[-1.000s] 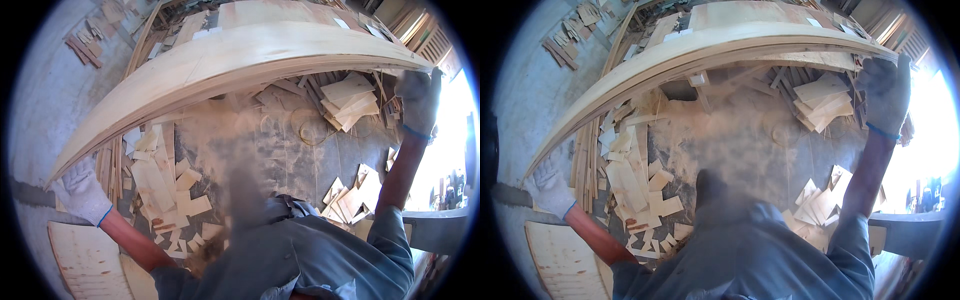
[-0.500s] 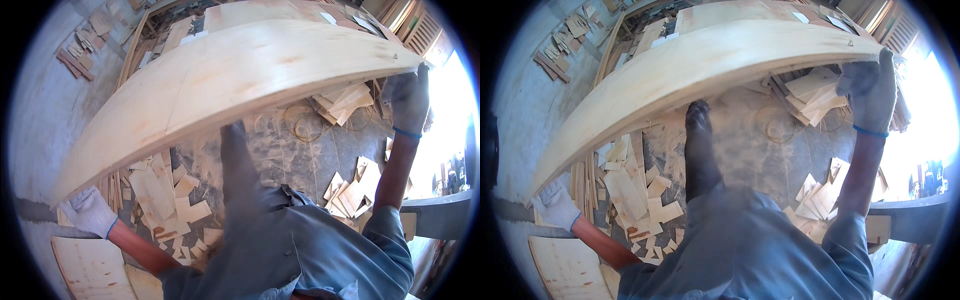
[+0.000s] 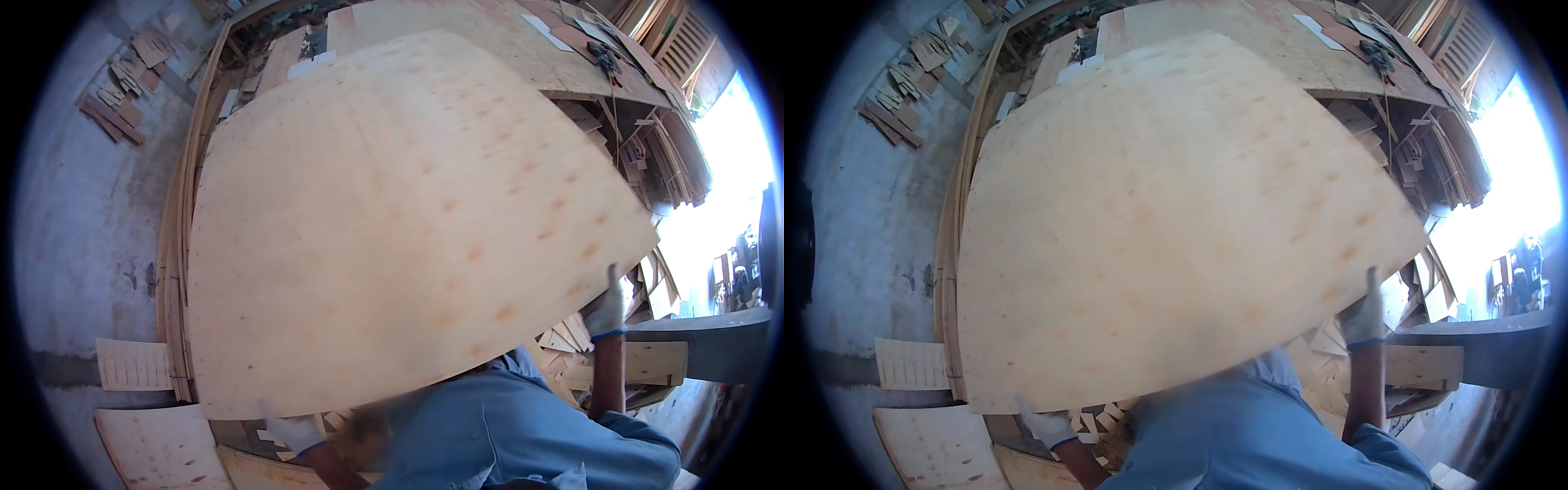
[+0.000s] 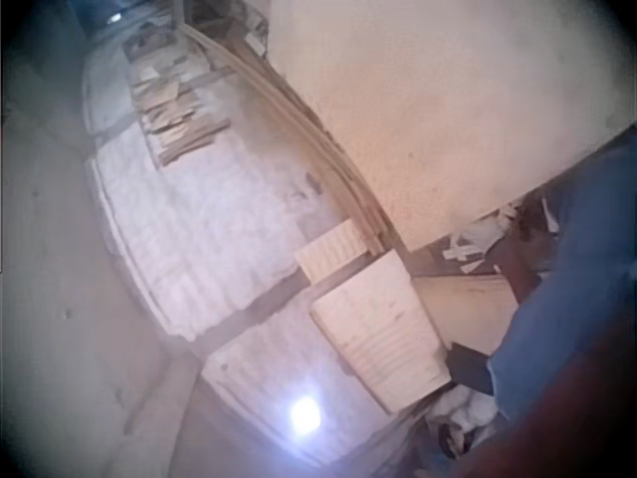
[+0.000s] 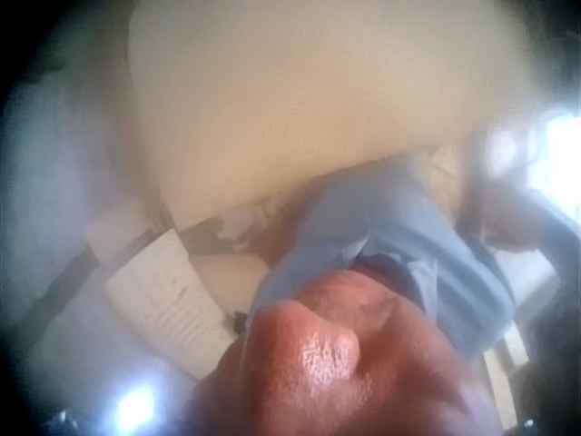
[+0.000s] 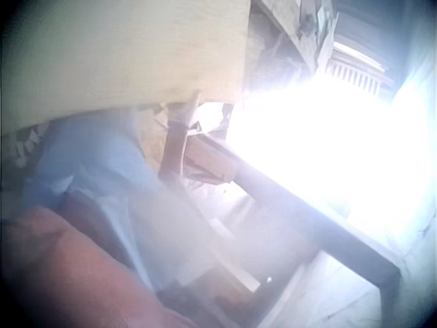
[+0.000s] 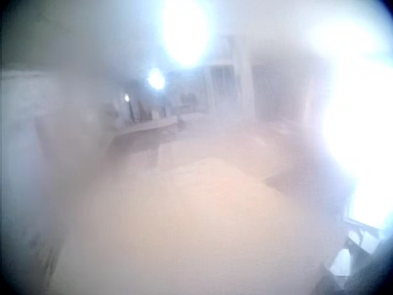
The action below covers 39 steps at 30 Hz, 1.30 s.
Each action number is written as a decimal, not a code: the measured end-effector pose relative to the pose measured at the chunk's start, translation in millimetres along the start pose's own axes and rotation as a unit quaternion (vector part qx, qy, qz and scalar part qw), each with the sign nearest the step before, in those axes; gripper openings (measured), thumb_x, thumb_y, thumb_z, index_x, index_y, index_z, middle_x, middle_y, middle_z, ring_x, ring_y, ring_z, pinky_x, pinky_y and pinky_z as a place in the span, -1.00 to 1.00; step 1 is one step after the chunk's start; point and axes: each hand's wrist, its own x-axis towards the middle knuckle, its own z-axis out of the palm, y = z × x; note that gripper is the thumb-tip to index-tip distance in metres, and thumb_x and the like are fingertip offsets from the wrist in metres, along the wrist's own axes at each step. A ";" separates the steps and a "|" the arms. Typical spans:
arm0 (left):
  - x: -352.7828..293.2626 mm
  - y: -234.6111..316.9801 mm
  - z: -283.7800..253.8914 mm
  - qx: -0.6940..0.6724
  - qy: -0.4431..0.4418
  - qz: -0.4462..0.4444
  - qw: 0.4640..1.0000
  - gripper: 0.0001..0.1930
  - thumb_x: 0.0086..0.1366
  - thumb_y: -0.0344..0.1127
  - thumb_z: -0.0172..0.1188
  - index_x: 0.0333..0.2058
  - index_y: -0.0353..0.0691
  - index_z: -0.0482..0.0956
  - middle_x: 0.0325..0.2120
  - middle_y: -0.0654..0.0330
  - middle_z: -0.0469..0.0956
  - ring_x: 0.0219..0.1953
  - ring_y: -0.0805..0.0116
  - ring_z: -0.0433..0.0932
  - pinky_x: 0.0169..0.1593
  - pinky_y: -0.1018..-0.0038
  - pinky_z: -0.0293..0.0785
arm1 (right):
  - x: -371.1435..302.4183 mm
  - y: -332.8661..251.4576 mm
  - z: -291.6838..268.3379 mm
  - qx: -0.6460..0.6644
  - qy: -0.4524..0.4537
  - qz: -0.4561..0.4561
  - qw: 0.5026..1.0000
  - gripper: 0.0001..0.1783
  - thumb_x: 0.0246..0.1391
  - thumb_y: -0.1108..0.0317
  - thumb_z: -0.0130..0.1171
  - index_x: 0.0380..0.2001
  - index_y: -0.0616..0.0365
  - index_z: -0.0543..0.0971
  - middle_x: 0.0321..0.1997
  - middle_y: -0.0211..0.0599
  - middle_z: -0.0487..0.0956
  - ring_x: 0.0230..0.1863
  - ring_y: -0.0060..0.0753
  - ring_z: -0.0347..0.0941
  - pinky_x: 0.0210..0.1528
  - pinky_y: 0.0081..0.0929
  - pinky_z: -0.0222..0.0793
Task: The person uses a circular saw to cut a large sheet of plywood into smaller rectangular pieces. They position the sheet on a workbench, guide the saw along the wood, and separate the cut sections.
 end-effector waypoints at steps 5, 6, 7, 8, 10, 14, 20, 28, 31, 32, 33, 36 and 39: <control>81.0 -71.6 -77.2 -0.037 0.013 -0.092 0.995 -0.50 0.31 0.01 0.07 0.11 -0.17 0.42 0.10 0.05 0.43 0.13 0.04 0.41 0.15 0.00 0.40 | 28.0 129.7 -105.3 0.006 -0.015 0.148 0.989 -0.29 0.24 -0.22 -0.04 0.29 0.00 0.28 0.28 -0.24 0.41 0.26 -0.14 0.35 0.26 0.04 0.28; 100.9 -76.7 -94.0 -0.027 -0.017 -0.079 0.996 -0.50 0.32 0.01 0.06 0.11 -0.17 0.43 0.10 0.04 0.43 0.15 0.03 0.40 0.17 -0.01 0.37 | 28.8 150.5 -123.3 0.003 -0.030 0.158 0.987 -0.28 0.24 -0.23 -0.05 0.29 -0.01 0.28 0.28 -0.24 0.41 0.26 -0.13 0.34 0.27 0.05 0.27; 119.0 -77.8 -110.7 -0.017 -0.045 -0.066 0.997 -0.51 0.33 0.01 0.04 0.11 -0.17 0.43 0.11 0.04 0.43 0.16 0.02 0.39 0.20 -0.01 0.35 | 21.2 163.5 -120.3 -0.204 -0.072 0.082 0.973 -0.28 0.24 -0.24 -0.05 0.29 -0.02 0.28 0.29 -0.25 0.40 0.27 -0.11 0.34 0.27 0.05 0.26; 134.8 -74.6 -127.1 -0.010 -0.043 -0.073 0.996 -0.50 0.34 0.02 0.03 0.12 -0.17 0.42 0.11 0.03 0.42 0.16 0.02 0.39 0.21 -0.01 0.34 | 10.3 174.2 -115.5 -0.401 -0.107 0.004 0.910 -0.28 0.24 -0.24 -0.06 0.29 -0.02 0.28 0.29 -0.25 0.40 0.27 -0.10 0.34 0.28 0.06 0.26; 164.8 -57.6 -152.9 0.005 -0.040 -0.084 0.996 -0.49 0.34 0.03 0.01 0.13 -0.17 0.40 0.12 0.03 0.41 0.17 0.02 0.38 0.22 0.00 0.32 | -13.9 193.8 -108.5 -0.535 -0.138 -0.044 0.832 -0.28 0.25 -0.25 -0.09 0.30 -0.03 0.26 0.31 -0.24 0.38 0.28 -0.08 0.32 0.28 0.09 0.25; 208.3 -19.1 -131.0 0.010 -0.029 -0.084 0.996 -0.58 0.31 -0.10 0.01 0.05 -0.20 0.42 0.05 0.03 0.45 0.08 0.02 0.44 0.15 0.03 0.40 | -54.0 227.7 -73.9 -0.235 -0.091 0.100 0.962 -0.25 0.27 -0.27 -0.16 0.34 -0.02 0.20 0.39 -0.20 0.27 0.34 -0.01 0.23 0.27 0.20 0.22; 329.4 37.8 -144.5 0.049 -0.031 -0.104 0.993 -0.43 0.35 0.07 0.00 0.17 -0.24 0.36 0.12 0.02 0.41 0.14 -0.02 0.40 0.20 0.00 0.33 | -138.3 271.2 41.4 0.189 0.021 0.342 0.920 -0.24 0.29 -0.24 -0.21 0.38 -0.02 0.09 0.42 -0.13 0.18 0.40 0.07 0.09 0.34 0.20 0.09; 326.9 -39.9 -187.7 0.020 -0.017 -0.157 0.987 -0.32 0.31 0.22 0.06 0.23 -0.10 0.32 0.23 0.10 0.33 0.24 -0.01 0.31 0.31 -0.03 0.18 | -41.3 318.6 -79.3 -0.515 -0.298 0.112 0.795 -0.19 0.27 -0.28 -0.20 0.40 -0.02 0.09 0.47 -0.16 0.12 0.45 0.06 0.03 0.40 0.22 -0.03; 254.0 -92.1 -156.5 -0.066 -0.037 -0.228 0.971 -0.31 0.31 0.23 0.04 0.26 -0.08 0.29 0.26 0.12 0.31 0.26 0.00 0.29 0.33 -0.01 0.16 | 43.2 313.1 -166.3 -0.431 -0.286 0.070 0.853 -0.22 0.25 -0.26 -0.14 0.38 -0.03 0.14 0.44 -0.23 0.19 0.42 0.00 0.10 0.38 0.19 0.03; 237.2 -115.3 -149.1 -0.085 -0.055 -0.239 0.966 -0.30 0.32 0.24 0.03 0.27 -0.08 0.28 0.27 0.12 0.29 0.27 0.00 0.27 0.34 0.00 0.15 | 68.3 302.7 -196.9 -0.393 -0.271 0.048 0.877 -0.23 0.25 -0.25 -0.11 0.37 -0.03 0.17 0.43 -0.25 0.23 0.41 -0.03 0.13 0.38 0.18 0.04; 206.5 -127.7 -126.8 -0.098 -0.066 -0.271 0.955 -0.31 0.33 0.25 0.00 0.27 -0.09 0.28 0.27 0.12 0.29 0.27 0.01 0.27 0.34 0.01 0.15 | 88.8 287.5 -191.6 -0.287 -0.205 0.098 0.930 -0.23 0.24 -0.24 -0.08 0.35 -0.03 0.20 0.40 -0.25 0.27 0.38 -0.04 0.17 0.37 0.17 0.06; 130.5 -149.6 -110.9 -0.181 -0.027 -0.342 0.922 -0.31 0.36 0.28 -0.10 0.24 -0.14 0.32 0.24 0.09 0.34 0.28 0.08 0.28 0.35 0.07 0.14 | 129.5 217.7 -120.3 0.032 0.023 0.233 0.972 -0.26 0.22 -0.22 -0.01 0.31 -0.01 0.26 0.34 -0.26 0.36 0.32 -0.06 0.26 0.36 0.12 0.12; 103.7 -147.4 -121.5 0.225 -0.202 -0.191 0.934 -0.33 0.37 0.26 -0.10 0.22 -0.15 0.33 0.21 0.07 0.38 0.26 0.10 0.29 0.35 0.12 0.16 | 140.4 169.2 -90.0 -0.015 0.081 0.171 0.982 -0.30 0.23 -0.19 0.01 0.28 0.00 0.29 0.30 -0.24 0.40 0.27 -0.09 0.33 0.31 0.03 0.23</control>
